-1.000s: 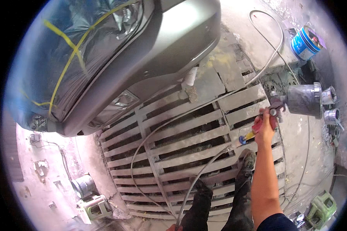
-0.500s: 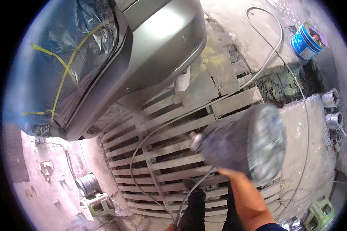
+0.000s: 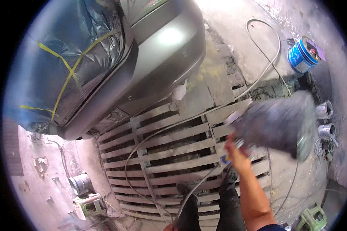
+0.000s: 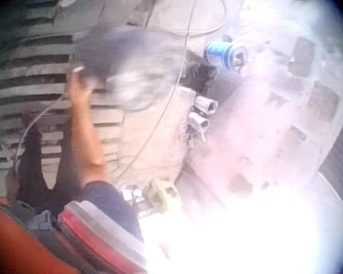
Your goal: The person uses a spray gun to apply a coat of paint to a car bumper resting on a wooden pallet. The person then disassembles the spray gun, cleans the nozzle with a brush, and refills the gun's reservoir with paint from a bucket.
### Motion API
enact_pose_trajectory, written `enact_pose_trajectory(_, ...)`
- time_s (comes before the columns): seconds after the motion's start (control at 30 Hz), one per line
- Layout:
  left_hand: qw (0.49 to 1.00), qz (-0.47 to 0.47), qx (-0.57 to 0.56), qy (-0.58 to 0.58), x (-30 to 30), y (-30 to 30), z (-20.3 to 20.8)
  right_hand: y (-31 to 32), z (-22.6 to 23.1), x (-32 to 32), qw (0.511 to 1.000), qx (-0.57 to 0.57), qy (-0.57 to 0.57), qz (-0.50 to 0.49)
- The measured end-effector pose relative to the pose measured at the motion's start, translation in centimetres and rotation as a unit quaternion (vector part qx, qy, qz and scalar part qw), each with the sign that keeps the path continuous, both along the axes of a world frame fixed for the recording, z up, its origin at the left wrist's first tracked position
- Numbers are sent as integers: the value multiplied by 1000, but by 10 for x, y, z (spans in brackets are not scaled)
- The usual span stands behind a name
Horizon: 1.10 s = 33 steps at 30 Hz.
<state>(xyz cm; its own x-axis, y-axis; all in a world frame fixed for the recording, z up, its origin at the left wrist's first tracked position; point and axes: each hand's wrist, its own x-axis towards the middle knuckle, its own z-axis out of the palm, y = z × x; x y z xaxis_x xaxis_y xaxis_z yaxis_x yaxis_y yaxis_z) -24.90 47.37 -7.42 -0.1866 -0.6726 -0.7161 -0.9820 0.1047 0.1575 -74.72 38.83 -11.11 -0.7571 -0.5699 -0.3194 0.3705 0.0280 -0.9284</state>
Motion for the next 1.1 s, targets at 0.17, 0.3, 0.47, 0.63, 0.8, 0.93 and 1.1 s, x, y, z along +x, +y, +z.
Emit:
enact_pose_trajectory(0.17, 994, -75, 18, -74, 76, 14, -23, 11, 11, 53, 947, -87, 86, 298)
enact_pose_trajectory(0.3, 994, -33, 6, -107, 40, 20, -2, 15, 17, -2, 970, -24, 96, 224)
enact_pose_trajectory(0.47, 1000, 6, -5, -26, -56, 5, 45, 20, 69, -110, 988, -1, -48, -144)
enact_pose_trajectory(0.63, 996, 22, -5, -85, -67, -13, 38, 23, 86, -103, 994, -16, -63, -88)
enact_pose_trajectory(0.8, 995, 69, 54, -58, -89, -45, 50, -1, 88, -57, 970, -35, 60, 234)
enact_pose_trajectory(0.93, 995, 27, 74, -57, -91, -63, 37, -16, 81, -77, 931, -4, 235, 281)
enact_pose_trajectory(1.1, 998, 25, 50, -2, -78, -72, 13, -20, 140, -148, 989, -87, -30, -116)
